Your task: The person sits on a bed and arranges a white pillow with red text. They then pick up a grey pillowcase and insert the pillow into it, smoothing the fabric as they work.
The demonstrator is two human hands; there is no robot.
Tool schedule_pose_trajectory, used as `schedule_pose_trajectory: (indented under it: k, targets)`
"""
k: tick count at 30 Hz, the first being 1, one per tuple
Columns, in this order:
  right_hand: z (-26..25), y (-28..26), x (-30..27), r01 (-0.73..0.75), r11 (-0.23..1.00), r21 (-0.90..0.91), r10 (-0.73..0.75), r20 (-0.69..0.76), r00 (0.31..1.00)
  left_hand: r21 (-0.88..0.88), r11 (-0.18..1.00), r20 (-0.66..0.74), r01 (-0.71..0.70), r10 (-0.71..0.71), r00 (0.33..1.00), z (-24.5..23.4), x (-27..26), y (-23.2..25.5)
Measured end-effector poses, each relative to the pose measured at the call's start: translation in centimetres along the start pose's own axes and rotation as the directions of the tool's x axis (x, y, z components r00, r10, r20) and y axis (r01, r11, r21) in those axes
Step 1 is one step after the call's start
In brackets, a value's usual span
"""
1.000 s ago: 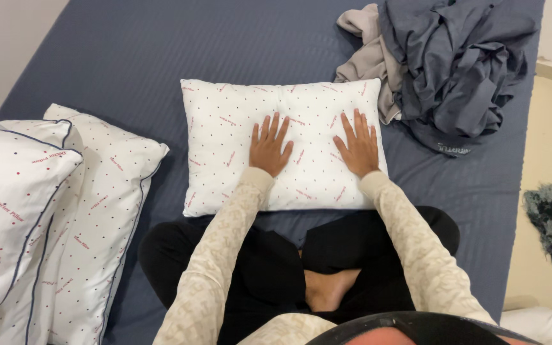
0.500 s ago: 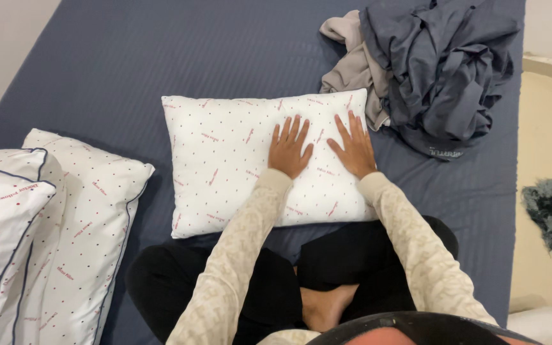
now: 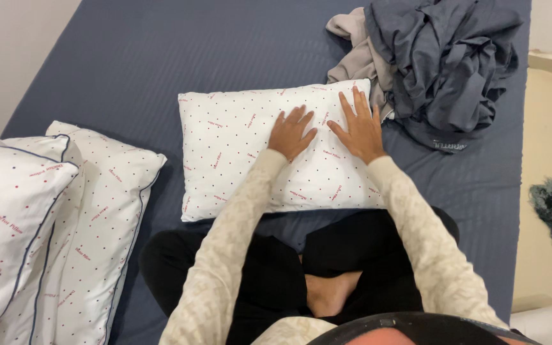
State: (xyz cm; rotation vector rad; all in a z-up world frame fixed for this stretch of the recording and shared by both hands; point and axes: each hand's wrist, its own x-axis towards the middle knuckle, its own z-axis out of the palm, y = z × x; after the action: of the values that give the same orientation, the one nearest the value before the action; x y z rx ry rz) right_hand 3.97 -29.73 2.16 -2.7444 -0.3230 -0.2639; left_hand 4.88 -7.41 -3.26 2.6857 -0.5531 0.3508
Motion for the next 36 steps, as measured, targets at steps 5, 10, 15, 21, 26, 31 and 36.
schedule_pose_trajectory:
  k: [5, 10, 15, 21, 26, 31, 36]
  targets:
    - [0.5, -4.9, -7.3, 0.093, 0.995, -0.036, -0.092, 0.051, 0.994, 0.154, 0.946, -0.039, 0.285, -0.282, 0.958, -5.9, -9.3, -3.4]
    - [4.2, -5.1, -7.1, 0.088, 0.986, -0.143, -0.086, 0.023, 0.996, 0.157, 0.975, -0.213, 0.157, -0.121, 0.969, -3.6, -11.3, -5.7]
    - [4.6, -3.9, -9.4, 0.15, 0.975, -0.167, -0.152, -0.001, 0.988, 0.11, 0.984, -0.132, 0.141, -0.126, 0.983, -2.0, -13.2, -5.4]
    - [1.1, -8.7, -5.4, 0.126, 0.981, -0.148, -0.119, 0.057, 0.991, -0.543, 0.822, 0.101, 0.172, -0.139, 0.985, -6.7, -10.5, -13.4]
    - [-4.3, -23.7, -1.8, 0.651, 0.719, 0.244, -0.614, -0.216, 0.759, -0.51, 0.68, -0.275, 0.527, -0.709, 0.649, -12.1, -17.4, -20.7]
    - [3.0, -32.4, -1.4, 0.667, 0.69, 0.281, -0.544, -0.407, 0.734, -0.855, 0.307, -0.058, 0.418, -0.858, 0.51, -11.7, -18.7, -23.1]
    - [13.0, -31.9, -7.4, 0.792, 0.61, 0.0, -0.777, 0.198, 0.598, -0.847, 0.375, -0.193, 0.376, -0.877, 0.44, -12.0, -18.2, -24.4]
